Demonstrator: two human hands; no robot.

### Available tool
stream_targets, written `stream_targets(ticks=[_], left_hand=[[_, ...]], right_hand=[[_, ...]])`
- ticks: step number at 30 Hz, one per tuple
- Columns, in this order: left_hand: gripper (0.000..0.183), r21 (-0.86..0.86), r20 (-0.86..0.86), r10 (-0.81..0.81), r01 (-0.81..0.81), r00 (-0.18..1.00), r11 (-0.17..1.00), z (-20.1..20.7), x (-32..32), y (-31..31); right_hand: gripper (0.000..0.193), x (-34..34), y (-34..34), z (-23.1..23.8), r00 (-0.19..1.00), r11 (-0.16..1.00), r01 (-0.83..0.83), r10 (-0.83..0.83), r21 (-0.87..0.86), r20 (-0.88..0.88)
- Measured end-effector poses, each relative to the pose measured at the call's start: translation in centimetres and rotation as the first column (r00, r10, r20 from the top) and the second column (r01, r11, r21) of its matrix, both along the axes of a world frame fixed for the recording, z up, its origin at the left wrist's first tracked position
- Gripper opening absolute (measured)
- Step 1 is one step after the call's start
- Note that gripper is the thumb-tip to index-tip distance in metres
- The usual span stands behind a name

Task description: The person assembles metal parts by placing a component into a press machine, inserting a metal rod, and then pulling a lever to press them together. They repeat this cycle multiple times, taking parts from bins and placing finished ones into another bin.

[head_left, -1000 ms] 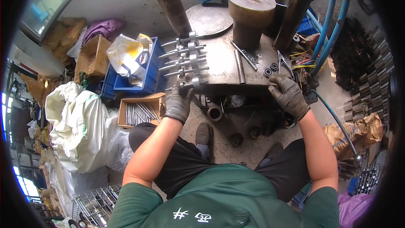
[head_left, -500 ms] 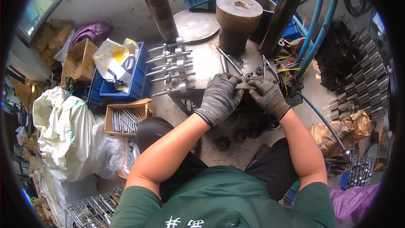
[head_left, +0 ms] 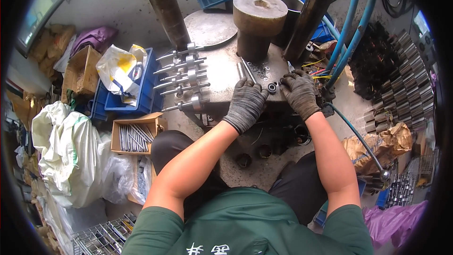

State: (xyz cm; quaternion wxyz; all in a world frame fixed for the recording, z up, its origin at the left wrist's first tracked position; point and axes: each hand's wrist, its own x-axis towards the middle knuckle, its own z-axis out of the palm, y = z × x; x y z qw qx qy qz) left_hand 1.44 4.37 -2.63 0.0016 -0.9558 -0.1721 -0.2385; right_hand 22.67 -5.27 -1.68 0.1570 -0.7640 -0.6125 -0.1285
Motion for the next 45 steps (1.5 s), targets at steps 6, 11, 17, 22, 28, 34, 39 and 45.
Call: stream_targets(ticks=[6, 11, 17, 22, 28, 34, 39, 45], left_hand=[[0.028, -0.056, 0.051, -0.008, 0.011, 0.999, 0.998, 0.2, 0.2, 0.2], [0.032, -0.373, 0.392, 0.212, -0.056, 0.895, 0.926, 2.5, -0.1, 1.0], [0.037, -0.979, 0.204, 0.602, 0.176, 0.772, 0.106, 5.3, -1.4, 2.9], [0.059, -0.887, 0.174, 0.644, 0.402, 0.745, -0.227, 4.6, -2.5, 2.1], [0.072, -0.847, 0.411, 0.39, 0.503, 0.824, -0.171, 3.4, -3.8, -2.5], [0.055, -0.873, 0.35, 0.147, 0.379, 0.925, -0.306, 4.2, -3.6, -6.3], [0.047, -0.886, 0.266, 0.05, 0.264, 0.963, -0.382, 3.4, -3.9, -6.9], [0.049, -0.963, 0.105, -0.137, 0.066, 0.985, -0.26, 4.0, -3.4, -7.0]], right_hand=[[0.022, -0.5, 0.1, 0.7, 0.993, 0.99, 0.018, -0.001, 0.142, -0.116], [0.024, -1.2, -0.5, 1.6, 0.689, 0.94, 0.132, 0.141, 0.314, -0.711], [0.027, -4.7, -2.0, 3.0, -0.602, 0.957, 0.226, 0.283, 0.18, -0.747], [0.033, -5.1, -2.8, 3.6, -0.709, 0.975, 0.12, 0.214, 0.185, -0.672], [0.037, -5.9, -3.3, 4.9, -0.574, 0.958, 0.183, 0.285, 0.22, -0.768], [0.039, -5.2, -3.5, 3.7, -0.5, 0.912, 0.279, 0.405, 0.301, -0.765], [0.035, -5.3, -4.0, 5.0, -0.423, 0.893, 0.291, 0.441, 0.342, -0.791], [0.032, -5.2, -4.4, 5.2, -0.368, 0.908, 0.269, 0.405, 0.321, -0.837]])
